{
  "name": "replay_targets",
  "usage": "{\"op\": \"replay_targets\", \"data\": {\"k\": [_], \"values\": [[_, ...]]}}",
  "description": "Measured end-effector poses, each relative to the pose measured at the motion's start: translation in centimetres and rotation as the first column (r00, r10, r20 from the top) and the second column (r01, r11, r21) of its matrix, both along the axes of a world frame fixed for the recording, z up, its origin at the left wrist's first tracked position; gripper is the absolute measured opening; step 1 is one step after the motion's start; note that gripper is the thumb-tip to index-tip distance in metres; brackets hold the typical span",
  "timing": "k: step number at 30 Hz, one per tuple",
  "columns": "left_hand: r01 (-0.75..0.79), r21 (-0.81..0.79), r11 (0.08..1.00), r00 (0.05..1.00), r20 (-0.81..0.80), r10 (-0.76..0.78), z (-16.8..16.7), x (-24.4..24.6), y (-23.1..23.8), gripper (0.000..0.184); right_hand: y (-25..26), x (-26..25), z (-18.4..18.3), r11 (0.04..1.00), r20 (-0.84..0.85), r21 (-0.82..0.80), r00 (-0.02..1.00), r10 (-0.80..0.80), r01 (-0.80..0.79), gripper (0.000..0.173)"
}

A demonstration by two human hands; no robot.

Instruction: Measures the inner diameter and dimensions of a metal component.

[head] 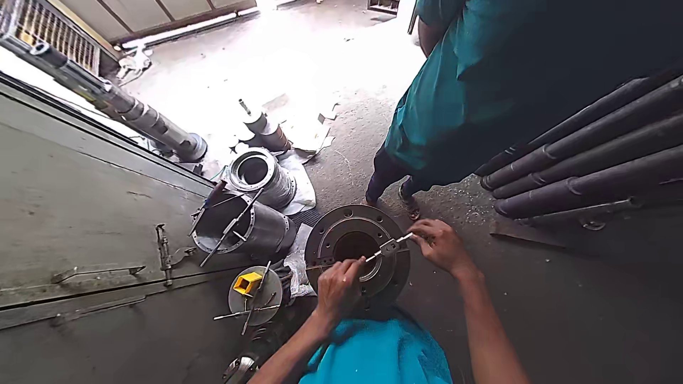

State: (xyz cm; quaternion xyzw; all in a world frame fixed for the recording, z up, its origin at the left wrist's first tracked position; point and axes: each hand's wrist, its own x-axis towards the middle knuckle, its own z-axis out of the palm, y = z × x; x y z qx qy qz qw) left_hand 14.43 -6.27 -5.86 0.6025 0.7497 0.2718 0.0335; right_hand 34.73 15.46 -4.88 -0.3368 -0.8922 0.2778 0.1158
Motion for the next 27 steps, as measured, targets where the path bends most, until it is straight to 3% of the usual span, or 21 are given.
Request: {"op": "replay_targets", "data": {"k": [2,4,7,9,12,14,17,19,22,25,27], "values": [[0.046,0.005,0.999,0.999,-0.006,-0.046,-0.5,-2.7,2.3,0.026,-2.3,1.5,1.8,0.998,0.162,-0.053,0.987,-0.007,0.016,0.027],[0.196,0.028,0.98,0.981,-0.007,-0.196,-1.7,-5.7,5.6,0.028,-6.5,1.8,2.3,0.996,0.242,-0.061,0.969,-0.044,0.061,0.03],[0.508,0.028,0.861,0.861,0.002,-0.509,-1.2,-8.7,10.8,0.031,-14.1,-0.7,1.9,0.949,0.238,0.215,0.93,-0.281,0.232,0.033],[0.639,-0.024,0.768,0.768,-0.021,-0.64,-0.1,-9.1,13.0,0.027,-16.8,-2.7,2.4,0.915,0.276,0.251,0.882,-0.381,0.316,0.031],[0.732,-0.098,0.675,0.679,0.02,-0.734,2.6,-8.8,14.5,0.028,-17.7,-3.7,2.7,0.939,0.305,0.146,0.889,-0.342,0.311,0.03],[0.735,-0.047,0.677,0.675,-0.043,-0.736,1.0,-9.5,14.3,0.028,-16.0,-2.5,3.1,0.952,0.327,-0.023,0.902,-0.28,0.304,0.029],[0.587,0.058,0.808,0.809,-0.077,-0.582,-1.4,-9.2,11.2,0.026,-12.2,-0.7,4.3,0.941,0.382,-0.157,0.897,-0.223,0.301,0.024],[0.402,0.07,0.913,0.915,-0.014,-0.402,-1.4,-8.0,7.4,0.024,-9.7,-0.3,4.6,0.937,0.38,-0.103,0.884,-0.273,0.334,0.024],[0.143,0.058,0.988,0.98,0.133,-0.149,-0.9,-4.3,2.2,0.023,-6.3,0.1,3.4,0.94,0.284,-0.006,0.902,-0.325,0.341,0.023],[-0.059,0.003,0.998,0.909,0.414,0.053,0.1,-2.9,2.2,0.025,-4.4,0.1,4.3,0.954,0.395,-0.091,0.89,-0.228,0.285,0.023],[-0.095,-0.182,0.979,0.739,0.646,0.192,1.4,-3.6,4.5,0.023,-4.5,0.6,5.2,0.943,0.489,-0.243,0.868,-0.083,0.228,0.025]]}}
